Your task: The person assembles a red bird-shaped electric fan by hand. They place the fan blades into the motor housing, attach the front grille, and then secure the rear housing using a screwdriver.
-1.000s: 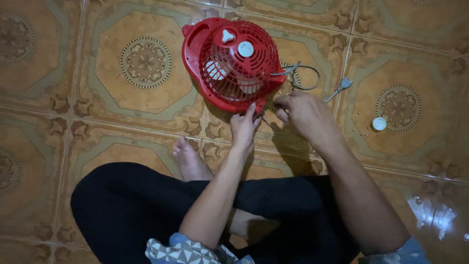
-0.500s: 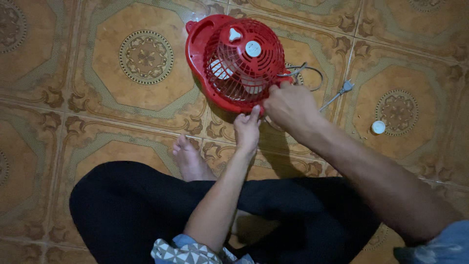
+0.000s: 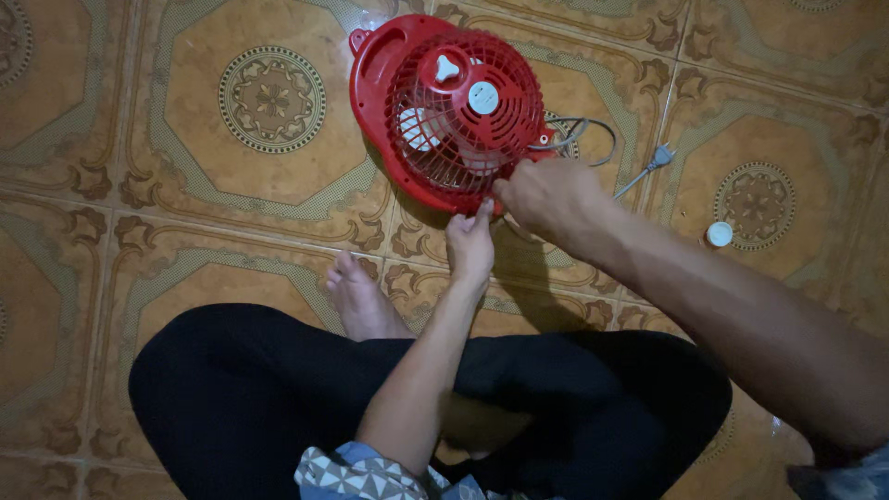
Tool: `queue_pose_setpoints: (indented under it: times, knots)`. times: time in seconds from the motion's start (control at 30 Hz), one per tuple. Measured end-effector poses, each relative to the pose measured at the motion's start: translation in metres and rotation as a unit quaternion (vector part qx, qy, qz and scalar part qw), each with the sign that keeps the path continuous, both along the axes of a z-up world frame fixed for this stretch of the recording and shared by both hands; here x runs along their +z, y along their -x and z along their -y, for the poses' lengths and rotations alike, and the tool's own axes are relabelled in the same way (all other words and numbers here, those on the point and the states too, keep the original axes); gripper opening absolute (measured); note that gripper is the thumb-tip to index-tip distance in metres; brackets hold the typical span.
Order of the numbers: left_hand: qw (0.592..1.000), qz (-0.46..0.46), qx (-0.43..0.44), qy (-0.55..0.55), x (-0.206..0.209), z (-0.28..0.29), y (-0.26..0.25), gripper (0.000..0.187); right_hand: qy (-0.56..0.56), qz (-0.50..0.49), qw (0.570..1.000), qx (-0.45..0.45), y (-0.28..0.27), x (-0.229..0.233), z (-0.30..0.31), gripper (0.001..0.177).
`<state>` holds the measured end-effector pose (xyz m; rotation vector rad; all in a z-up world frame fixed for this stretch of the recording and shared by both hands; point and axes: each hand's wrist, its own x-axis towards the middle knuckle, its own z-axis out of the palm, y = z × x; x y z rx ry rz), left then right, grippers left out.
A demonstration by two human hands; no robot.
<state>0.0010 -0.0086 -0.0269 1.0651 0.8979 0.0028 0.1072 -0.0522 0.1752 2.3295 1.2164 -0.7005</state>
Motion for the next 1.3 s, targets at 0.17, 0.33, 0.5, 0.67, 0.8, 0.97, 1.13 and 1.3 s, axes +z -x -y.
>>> queue_pose_setpoints:
  times: [0.17, 0.33, 0.5, 0.67, 0.8, 0.97, 1.13, 1.3]
  knots:
    - [0.985, 0.109, 0.083, 0.106, -0.019, 0.009, -0.003, 0.037, -0.012, 0.068, 0.995, 0.068, 0.008, -0.002, 0.004, 0.020]
    - [0.986, 0.103, 0.040, 0.125, -0.027, 0.007, 0.003, 0.047, 0.037, 0.017, 0.999, 0.003, 0.016, 0.006, -0.006, 0.027]
    - [0.999, 0.023, -0.007, -0.027, -0.009, -0.001, 0.004, 0.045, -0.037, 0.021, 0.999, 0.006, 0.010, 0.017, -0.001, 0.029]
    - [0.996, 0.017, -0.007, -0.089, 0.019, -0.014, 0.006, 0.041, -0.189, 0.078, 0.969, 0.139, 0.008, 0.015, 0.012, 0.016]
    - [0.999, 0.015, -0.015, -0.031, 0.024, -0.020, 0.010, 0.039, -0.132, 0.066, 0.985, 0.087, 0.011, 0.017, 0.011, 0.015]
    - [0.991, 0.032, -0.048, -0.122, 0.015, -0.024, 0.020, 0.046, -0.033, 0.018, 0.999, -0.022, 0.023, 0.030, 0.005, 0.019]
    - [0.990, 0.032, -0.046, -0.133, 0.015, -0.033, 0.027, 0.044, -0.224, 0.050, 0.966, 0.118, 0.029, 0.031, 0.005, 0.019]
    - [0.986, 0.039, -0.046, -0.158, 0.020, -0.034, 0.034, 0.044, -0.192, 0.092, 0.964, 0.157, 0.035, 0.017, 0.005, 0.014]
